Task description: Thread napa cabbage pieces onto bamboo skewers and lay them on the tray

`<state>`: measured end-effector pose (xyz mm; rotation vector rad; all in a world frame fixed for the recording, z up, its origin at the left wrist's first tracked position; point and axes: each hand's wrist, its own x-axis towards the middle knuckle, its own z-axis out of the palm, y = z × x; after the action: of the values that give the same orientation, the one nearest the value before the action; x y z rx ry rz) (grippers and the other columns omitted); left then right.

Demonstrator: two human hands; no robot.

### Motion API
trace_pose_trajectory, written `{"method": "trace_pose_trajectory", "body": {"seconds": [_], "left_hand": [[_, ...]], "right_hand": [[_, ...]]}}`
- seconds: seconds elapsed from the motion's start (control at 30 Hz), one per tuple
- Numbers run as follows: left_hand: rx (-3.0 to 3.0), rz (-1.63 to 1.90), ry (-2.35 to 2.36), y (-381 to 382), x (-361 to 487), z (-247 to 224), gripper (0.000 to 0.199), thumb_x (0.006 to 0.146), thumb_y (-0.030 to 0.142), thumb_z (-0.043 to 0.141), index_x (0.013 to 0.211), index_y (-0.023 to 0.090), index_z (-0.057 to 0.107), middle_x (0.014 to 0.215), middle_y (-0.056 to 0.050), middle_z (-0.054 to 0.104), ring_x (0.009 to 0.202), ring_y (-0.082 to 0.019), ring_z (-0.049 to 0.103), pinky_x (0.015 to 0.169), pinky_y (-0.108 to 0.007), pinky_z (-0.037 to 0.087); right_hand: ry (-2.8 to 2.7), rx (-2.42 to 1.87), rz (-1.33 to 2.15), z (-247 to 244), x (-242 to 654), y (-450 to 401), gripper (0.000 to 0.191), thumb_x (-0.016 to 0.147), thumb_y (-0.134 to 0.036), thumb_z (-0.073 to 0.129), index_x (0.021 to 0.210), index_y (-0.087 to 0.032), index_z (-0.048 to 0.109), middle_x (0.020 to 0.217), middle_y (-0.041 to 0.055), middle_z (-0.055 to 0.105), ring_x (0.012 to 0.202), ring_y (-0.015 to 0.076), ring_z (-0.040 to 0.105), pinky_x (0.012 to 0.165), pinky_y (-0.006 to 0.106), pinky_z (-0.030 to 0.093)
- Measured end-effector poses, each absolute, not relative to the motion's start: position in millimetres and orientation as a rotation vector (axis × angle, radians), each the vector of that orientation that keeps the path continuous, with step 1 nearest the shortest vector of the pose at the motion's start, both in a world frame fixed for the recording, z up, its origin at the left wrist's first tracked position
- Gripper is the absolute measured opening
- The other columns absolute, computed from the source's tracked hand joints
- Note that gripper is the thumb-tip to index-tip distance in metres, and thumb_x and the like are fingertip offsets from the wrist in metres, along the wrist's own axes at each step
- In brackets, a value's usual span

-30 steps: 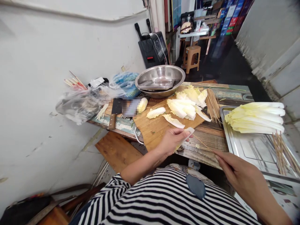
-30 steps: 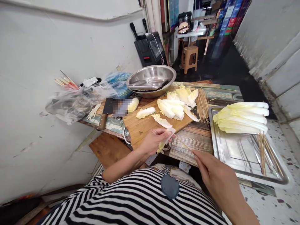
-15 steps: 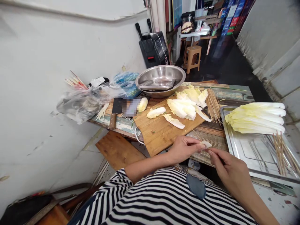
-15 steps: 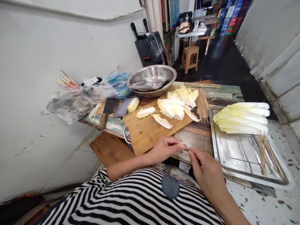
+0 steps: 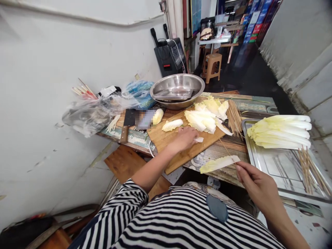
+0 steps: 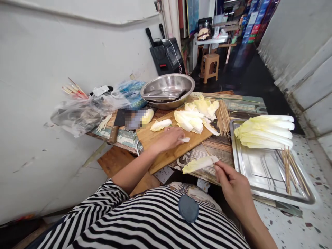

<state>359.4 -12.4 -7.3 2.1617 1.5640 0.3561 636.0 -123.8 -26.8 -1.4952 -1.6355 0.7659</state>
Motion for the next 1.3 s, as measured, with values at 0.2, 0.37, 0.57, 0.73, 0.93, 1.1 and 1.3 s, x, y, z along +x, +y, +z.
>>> {"method": "trace_pose_trajectory", "body": {"seconds": [0.2, 0.37, 0.57, 0.73, 0.93, 1.1, 1.3], "left_hand": [[2.081, 0.246, 1.66, -12.8, 358.0, 0.0, 0.032, 0.079, 0.021, 0.079, 0.11, 0.019, 0.07, 0.104, -0.008, 0.073, 0.108, -0.03, 0.063, 0.105, -0.042, 0.033], [1.997, 0.21, 1.98, -24.3, 353.4, -5.0, 0.056, 0.08, 0.045, 0.08, 0.121, 0.011, 0.062, 0.128, -0.019, 0.066, 0.121, -0.038, 0.057, 0.104, -0.049, 0.036], [1.853, 0.446, 1.912, -32.7, 358.0, -17.6, 0.026, 0.08, 0.035, 0.08, 0.091, 0.015, 0.069, 0.106, -0.011, 0.07, 0.106, -0.029, 0.063, 0.093, -0.04, 0.045], [1.301, 0.797, 1.458, -36.8, 370.4, -14.5, 0.009, 0.092, 0.02, 0.061, 0.088, 0.013, 0.066, 0.084, -0.006, 0.072, 0.077, -0.016, 0.067, 0.075, -0.028, 0.051], [0.726, 0.861, 0.964, -45.5, 376.3, -2.1, 0.034, 0.076, 0.034, 0.087, 0.094, 0.009, 0.072, 0.082, -0.006, 0.073, 0.061, -0.009, 0.065, 0.062, -0.02, 0.051], [0.589, 0.86, 0.891, -47.9, 376.8, 4.1, 0.033, 0.071, 0.027, 0.092, 0.09, 0.008, 0.073, 0.072, -0.004, 0.07, 0.059, -0.009, 0.065, 0.06, -0.019, 0.052], [0.528, 0.866, 0.935, -49.5, 380.0, 9.9, 0.021, 0.079, 0.022, 0.086, 0.081, 0.006, 0.072, 0.076, -0.007, 0.071, 0.059, -0.009, 0.066, 0.06, -0.019, 0.054]], "right_hand": [[-1.569, -1.517, 0.939, -30.9, 635.1, -122.4, 0.05, 0.087, -0.062, 0.061, 0.099, -0.017, 0.078, 0.059, 0.0016, 0.065, 0.052, 0.0165, 0.059, 0.047, 0.028, 0.049], [-1.542, -1.562, 0.922, -33.1, 634.5, -121.5, 0.048, 0.083, -0.062, 0.064, 0.097, -0.018, 0.079, 0.065, 0.0048, 0.071, 0.058, 0.0193, 0.064, 0.053, 0.03, 0.053], [-1.613, -1.539, 0.868, -31.7, 629.4, -118.1, 0.044, 0.082, -0.056, 0.063, 0.096, -0.018, 0.08, 0.066, 0.0051, 0.074, 0.057, 0.0202, 0.067, 0.056, 0.031, 0.057], [-1.692, -1.518, 0.794, -29.6, 629.1, -120.2, 0.038, 0.084, -0.053, 0.061, 0.095, -0.022, 0.081, 0.07, 0.0048, 0.077, 0.059, 0.022, 0.071, 0.059, 0.033, 0.06], [-1.752, -1.491, 0.703, -28.9, 632.1, -123.1, 0.034, 0.088, -0.05, 0.059, 0.095, -0.026, 0.081, 0.096, 0.0068, 0.083, 0.087, 0.0274, 0.079, 0.08, 0.037, 0.064], [-1.794, -1.466, 0.64, -26.5, 634.0, -125.2, 0.031, 0.09, -0.047, 0.058, 0.097, -0.027, 0.081, 0.097, 0.0051, 0.083, 0.085, 0.027, 0.08, 0.079, 0.037, 0.065], [-1.813, -1.443, 0.567, -25.7, 635.6, -127.3, 0.03, 0.09, -0.044, 0.059, 0.097, -0.026, 0.082, 0.098, 0.0054, 0.083, 0.086, 0.0276, 0.08, 0.081, 0.038, 0.066]]}}
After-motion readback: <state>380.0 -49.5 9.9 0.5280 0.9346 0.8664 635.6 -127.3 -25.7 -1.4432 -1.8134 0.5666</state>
